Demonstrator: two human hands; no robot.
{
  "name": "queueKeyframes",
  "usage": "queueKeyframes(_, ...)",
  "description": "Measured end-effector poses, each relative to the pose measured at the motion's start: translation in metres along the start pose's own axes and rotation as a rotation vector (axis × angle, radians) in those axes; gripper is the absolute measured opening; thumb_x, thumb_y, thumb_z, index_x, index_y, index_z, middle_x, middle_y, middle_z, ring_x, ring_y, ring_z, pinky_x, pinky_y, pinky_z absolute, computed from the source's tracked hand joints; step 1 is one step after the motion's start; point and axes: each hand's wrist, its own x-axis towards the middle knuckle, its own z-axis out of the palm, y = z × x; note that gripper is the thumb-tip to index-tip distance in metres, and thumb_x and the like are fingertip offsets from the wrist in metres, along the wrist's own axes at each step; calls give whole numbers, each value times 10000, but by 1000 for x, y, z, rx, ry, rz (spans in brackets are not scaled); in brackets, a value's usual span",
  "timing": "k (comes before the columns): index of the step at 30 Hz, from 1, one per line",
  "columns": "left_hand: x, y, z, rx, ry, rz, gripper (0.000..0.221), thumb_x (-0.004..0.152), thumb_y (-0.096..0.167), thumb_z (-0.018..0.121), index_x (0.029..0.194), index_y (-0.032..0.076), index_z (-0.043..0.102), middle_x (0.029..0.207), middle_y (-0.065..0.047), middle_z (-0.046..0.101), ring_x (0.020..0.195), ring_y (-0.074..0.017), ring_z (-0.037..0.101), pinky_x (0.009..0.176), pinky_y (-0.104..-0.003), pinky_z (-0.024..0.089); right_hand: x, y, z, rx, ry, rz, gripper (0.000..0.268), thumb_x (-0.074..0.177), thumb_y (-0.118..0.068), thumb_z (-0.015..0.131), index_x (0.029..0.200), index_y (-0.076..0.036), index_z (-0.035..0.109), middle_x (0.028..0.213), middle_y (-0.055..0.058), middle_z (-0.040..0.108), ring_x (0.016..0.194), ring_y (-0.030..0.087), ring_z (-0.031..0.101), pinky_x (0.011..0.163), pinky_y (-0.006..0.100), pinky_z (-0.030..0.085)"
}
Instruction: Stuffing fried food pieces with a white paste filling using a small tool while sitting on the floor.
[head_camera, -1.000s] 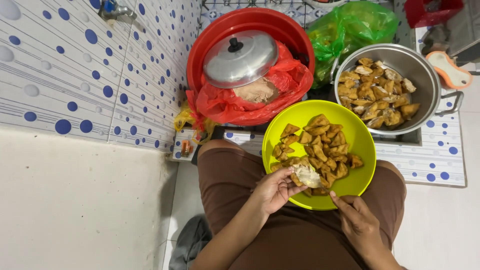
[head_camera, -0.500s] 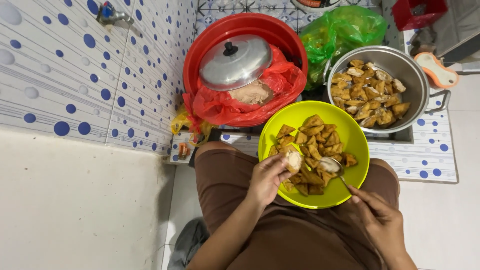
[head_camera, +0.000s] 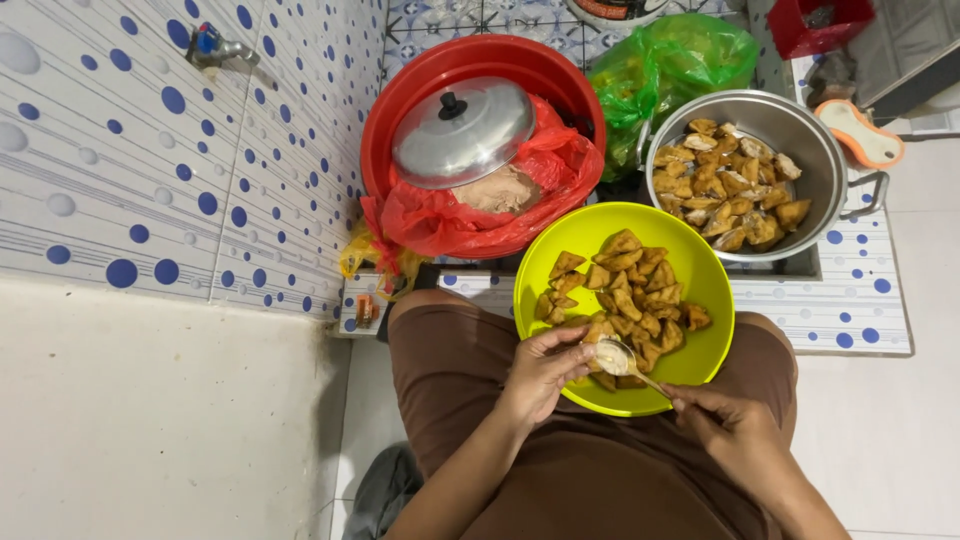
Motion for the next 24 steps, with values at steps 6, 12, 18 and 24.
queueKeyframes(6,18,-16,-25,-139,47,16,327,916,-43,712,1235,-77,647,1107,-196,711,905,-221,715,787,-288,624,0,4,-18,-116,-49,30,332,869,-65,741,1171,-157,841,857,78,918,488,170,685,496,262,541)
queueKeyframes(12,9,-1,-9,-52,36,-56,354,907,-6,733,1233,-114,646,1072,-196,714,863,-231,726,770,-296,640,1,7,-10,-102,46,-114,362,840,-33,740,1168,-167,817,864,87,897,409,156,636,415,251,517)
queueKeyframes(18,3,-7,-12,-36,-11,-143,214,931,-13,719,1127,-93,685,1020,-179,727,846,-223,730,763,-289,641,7,12,-4,-168,240,-370,481,779,63,687,1195,-158,784,1011,56,799,507,161,635,492,277,526)
queueKeyframes(24,-1,-5,0,-124,70,-132,205,948,35,711,1107,-95,705,1075,-194,723,919,-258,724,836,-339,636,28,64,26,83,279,-617,532,803,141,666,1235,-162,737,959,60,766,601,88,619,492,147,515)
